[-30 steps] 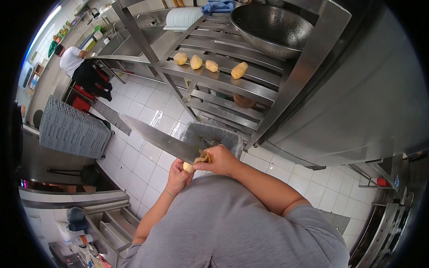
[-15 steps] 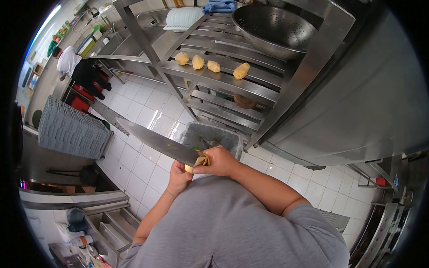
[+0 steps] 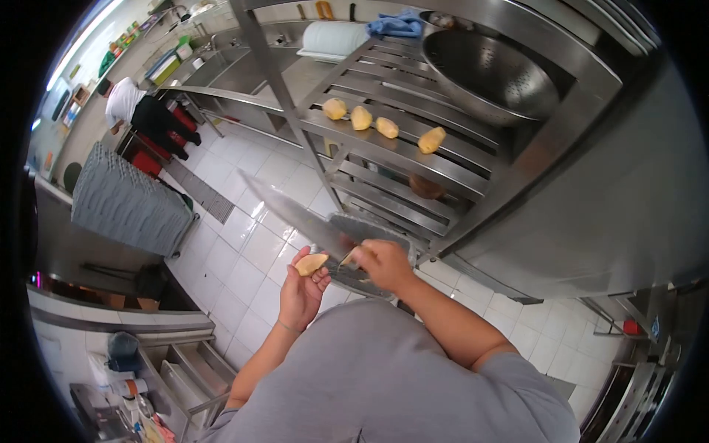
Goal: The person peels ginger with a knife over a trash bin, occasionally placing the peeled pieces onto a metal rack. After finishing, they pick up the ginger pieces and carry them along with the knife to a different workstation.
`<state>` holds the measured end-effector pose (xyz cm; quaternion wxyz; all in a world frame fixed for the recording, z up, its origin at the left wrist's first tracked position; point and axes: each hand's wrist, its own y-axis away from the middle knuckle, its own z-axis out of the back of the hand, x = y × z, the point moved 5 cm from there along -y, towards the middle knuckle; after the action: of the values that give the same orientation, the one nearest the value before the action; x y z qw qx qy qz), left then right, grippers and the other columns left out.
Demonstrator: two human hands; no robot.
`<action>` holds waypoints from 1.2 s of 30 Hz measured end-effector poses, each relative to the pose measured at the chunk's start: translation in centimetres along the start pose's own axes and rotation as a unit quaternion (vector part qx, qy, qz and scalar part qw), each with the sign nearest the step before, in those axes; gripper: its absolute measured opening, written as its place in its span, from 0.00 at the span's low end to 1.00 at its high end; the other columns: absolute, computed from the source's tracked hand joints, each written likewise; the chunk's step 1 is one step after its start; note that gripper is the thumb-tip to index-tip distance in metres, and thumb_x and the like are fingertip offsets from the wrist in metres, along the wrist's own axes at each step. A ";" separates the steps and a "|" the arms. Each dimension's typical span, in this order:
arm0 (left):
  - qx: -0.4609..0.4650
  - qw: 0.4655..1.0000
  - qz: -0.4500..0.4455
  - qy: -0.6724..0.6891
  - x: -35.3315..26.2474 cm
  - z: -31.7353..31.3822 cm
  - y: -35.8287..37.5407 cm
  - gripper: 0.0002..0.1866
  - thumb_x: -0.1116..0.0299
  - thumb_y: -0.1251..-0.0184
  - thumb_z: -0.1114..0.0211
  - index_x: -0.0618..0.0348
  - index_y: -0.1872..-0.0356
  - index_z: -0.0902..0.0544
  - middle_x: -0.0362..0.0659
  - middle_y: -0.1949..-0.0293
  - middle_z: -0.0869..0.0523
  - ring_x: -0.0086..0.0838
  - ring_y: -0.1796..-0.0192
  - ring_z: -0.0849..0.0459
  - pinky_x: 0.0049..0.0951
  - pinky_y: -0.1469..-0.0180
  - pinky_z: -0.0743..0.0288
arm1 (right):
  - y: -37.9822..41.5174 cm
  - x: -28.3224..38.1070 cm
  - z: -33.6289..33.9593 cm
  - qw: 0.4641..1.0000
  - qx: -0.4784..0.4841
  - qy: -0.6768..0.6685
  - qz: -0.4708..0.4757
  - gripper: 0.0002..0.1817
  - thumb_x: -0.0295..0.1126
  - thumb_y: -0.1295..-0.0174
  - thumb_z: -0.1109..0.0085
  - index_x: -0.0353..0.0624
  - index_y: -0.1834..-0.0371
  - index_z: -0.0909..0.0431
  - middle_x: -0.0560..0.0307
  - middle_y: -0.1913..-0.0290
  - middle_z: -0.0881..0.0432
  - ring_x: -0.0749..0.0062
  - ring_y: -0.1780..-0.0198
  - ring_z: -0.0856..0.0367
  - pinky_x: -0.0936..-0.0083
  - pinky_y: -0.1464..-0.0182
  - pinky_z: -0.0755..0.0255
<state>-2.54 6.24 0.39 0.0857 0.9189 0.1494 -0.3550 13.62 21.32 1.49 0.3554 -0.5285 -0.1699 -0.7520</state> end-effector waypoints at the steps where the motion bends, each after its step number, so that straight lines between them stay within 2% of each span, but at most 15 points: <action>1: -0.027 0.999 0.021 0.036 -0.3 0.6 0.0 0.33 0.42 0.18 0.43 0.59 0.28 0.30 0.50 0.33 0.18 0.32 0.41 0.16 0.35 0.36 0.21 | -0.8 -0.7 0.4 0.998 -0.036 0.030 -0.044 0.24 0.56 0.33 0.31 0.43 0.61 0.11 0.49 0.68 0.11 0.45 0.64 0.13 0.57 0.58 0.21; 3: -0.085 0.990 0.052 0.100 -0.6 2.5 0.3 0.35 0.36 0.13 0.61 0.56 0.29 0.27 0.54 0.32 0.18 0.32 0.46 0.15 0.35 0.39 0.19 | -2.2 -1.5 0.6 0.993 -0.060 0.058 -0.087 0.27 0.59 0.31 0.35 0.44 0.60 0.10 0.49 0.65 0.10 0.44 0.61 0.12 0.54 0.55 0.21; 4: -0.091 0.990 0.045 0.101 -1.0 3.2 0.3 0.35 0.36 0.13 0.61 0.56 0.29 0.27 0.54 0.32 0.18 0.32 0.46 0.15 0.35 0.39 0.19 | -3.3 -1.5 0.6 0.986 -0.050 0.138 -0.077 0.28 0.62 0.31 0.37 0.45 0.58 0.09 0.49 0.61 0.10 0.45 0.58 0.12 0.53 0.52 0.21; 8: -0.084 0.984 0.051 0.145 -2.3 4.4 0.2 0.29 0.42 0.15 0.48 0.58 0.34 0.24 0.56 0.33 0.17 0.31 0.49 0.12 0.32 0.42 0.16 | -6.0 -3.6 -0.3 0.942 -0.074 0.322 -0.056 0.28 0.64 0.32 0.37 0.50 0.53 0.09 0.49 0.50 0.10 0.47 0.50 0.12 0.52 0.47 0.20; 12: -0.083 0.982 0.074 0.154 -3.3 4.7 0.1 0.22 0.61 0.20 0.37 0.60 0.32 0.23 0.54 0.34 0.17 0.33 0.47 0.13 0.35 0.40 0.17 | -7.3 -4.5 -1.1 0.958 -0.041 0.272 -0.083 0.19 0.54 0.37 0.29 0.52 0.57 0.11 0.50 0.54 0.12 0.49 0.50 0.12 0.54 0.48 0.19; 13: -0.072 0.982 0.077 0.156 -3.7 4.4 -0.1 0.22 0.61 0.20 0.37 0.60 0.32 0.23 0.54 0.34 0.17 0.33 0.47 0.13 0.35 0.40 0.17 | -7.1 -3.8 -1.3 0.956 -0.043 0.274 -0.098 0.16 0.51 0.38 0.28 0.52 0.60 0.13 0.50 0.54 0.12 0.49 0.50 0.12 0.54 0.49 0.19; 16: -0.126 0.987 0.098 0.011 -3.8 5.3 0.0 0.21 0.66 0.25 0.32 0.61 0.35 0.21 0.50 0.39 0.15 0.32 0.49 0.12 0.34 0.43 0.16 | -6.1 -5.2 -2.1 0.959 -0.066 0.255 -0.104 0.17 0.51 0.42 0.27 0.50 0.61 0.12 0.49 0.56 0.10 0.48 0.51 0.11 0.55 0.48 0.18; 18: -0.146 0.973 0.137 -0.114 -2.8 7.5 -0.1 0.18 0.68 0.27 0.29 0.62 0.40 0.18 0.41 0.53 0.12 0.29 0.55 0.10 0.30 0.48 0.14 | -4.7 -6.3 -2.1 0.951 -0.043 0.271 -0.144 0.19 0.51 0.42 0.29 0.49 0.58 0.12 0.49 0.53 0.10 0.47 0.49 0.12 0.54 0.46 0.18; 22: -0.116 0.958 0.200 -0.167 -2.5 8.5 -1.7 0.14 0.65 0.24 0.29 0.61 0.46 0.16 0.37 0.62 0.14 0.26 0.59 0.12 0.28 0.51 0.15 | 0.6 -12.0 -3.3 0.932 0.006 0.270 -0.240 0.24 0.51 0.42 0.30 0.45 0.51 0.14 0.45 0.47 0.10 0.44 0.45 0.12 0.52 0.43 0.19; 26: -0.027 0.925 0.052 -0.376 -6.7 4.2 -8.4 0.13 0.63 0.25 0.26 0.60 0.51 0.18 0.35 0.64 0.15 0.19 0.62 0.17 0.23 0.56 0.21 | 7.1 -13.8 -2.5 0.911 0.021 0.273 -0.308 0.27 0.50 0.42 0.30 0.42 0.48 0.15 0.41 0.45 0.11 0.43 0.44 0.12 0.53 0.42 0.18; 29: 0.034 0.905 -0.114 -0.409 -10.2 -2.7 -14.7 0.13 0.66 0.25 0.27 0.61 0.48 0.17 0.34 0.63 0.15 0.17 0.60 0.19 0.22 0.56 0.23 | 11.1 -14.0 -1.2 0.922 -0.041 0.284 -0.261 0.31 0.53 0.45 0.29 0.38 0.47 0.15 0.37 0.53 0.10 0.42 0.49 0.11 0.52 0.46 0.18; 31: 0.058 0.864 -0.151 -0.476 -12.3 -6.4 -18.7 0.14 0.67 0.26 0.27 0.62 0.46 0.16 0.41 0.55 0.13 0.27 0.54 0.15 0.28 0.50 0.21 | 13.5 -11.9 0.3 0.925 -0.031 0.212 -0.314 0.30 0.52 0.44 0.27 0.36 0.51 0.17 0.36 0.55 0.11 0.40 0.50 0.12 0.53 0.48 0.19; 33: 0.087 0.711 -0.364 -0.595 -14.3 -11.6 -21.5 0.17 0.66 0.29 0.26 0.63 0.46 0.16 0.54 0.42 0.14 0.43 0.42 0.15 0.40 0.39 0.22 | 15.7 -10.3 1.8 0.938 -0.077 0.193 -0.279 0.28 0.50 0.44 0.26 0.35 0.53 0.18 0.36 0.56 0.12 0.39 0.52 0.12 0.53 0.50 0.19; 34: 0.088 0.710 -0.369 -0.594 -14.2 -13.3 -23.2 0.17 0.66 0.29 0.26 0.63 0.46 0.16 0.54 0.42 0.14 0.43 0.42 0.15 0.40 0.39 0.22 | 16.4 -9.2 2.8 0.948 -0.115 0.170 -0.245 0.26 0.47 0.43 0.24 0.35 0.55 0.20 0.36 0.58 0.13 0.38 0.54 0.13 0.54 0.51 0.19; 36: 0.094 0.645 -0.367 -0.664 -13.1 -16.1 -26.0 0.22 0.60 0.32 0.25 0.65 0.45 0.16 0.61 0.34 0.20 0.55 0.32 0.22 0.48 0.30 0.28 | 16.9 -6.2 4.8 0.950 -0.136 0.157 -0.232 0.22 0.41 0.43 0.22 0.35 0.57 0.20 0.40 0.61 0.14 0.41 0.58 0.14 0.57 0.54 0.20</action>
<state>-10.38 32.15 19.72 -0.0626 0.3099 0.3436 -0.8843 30.08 14.89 -4.40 0.1176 -0.3933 -0.1262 -0.9031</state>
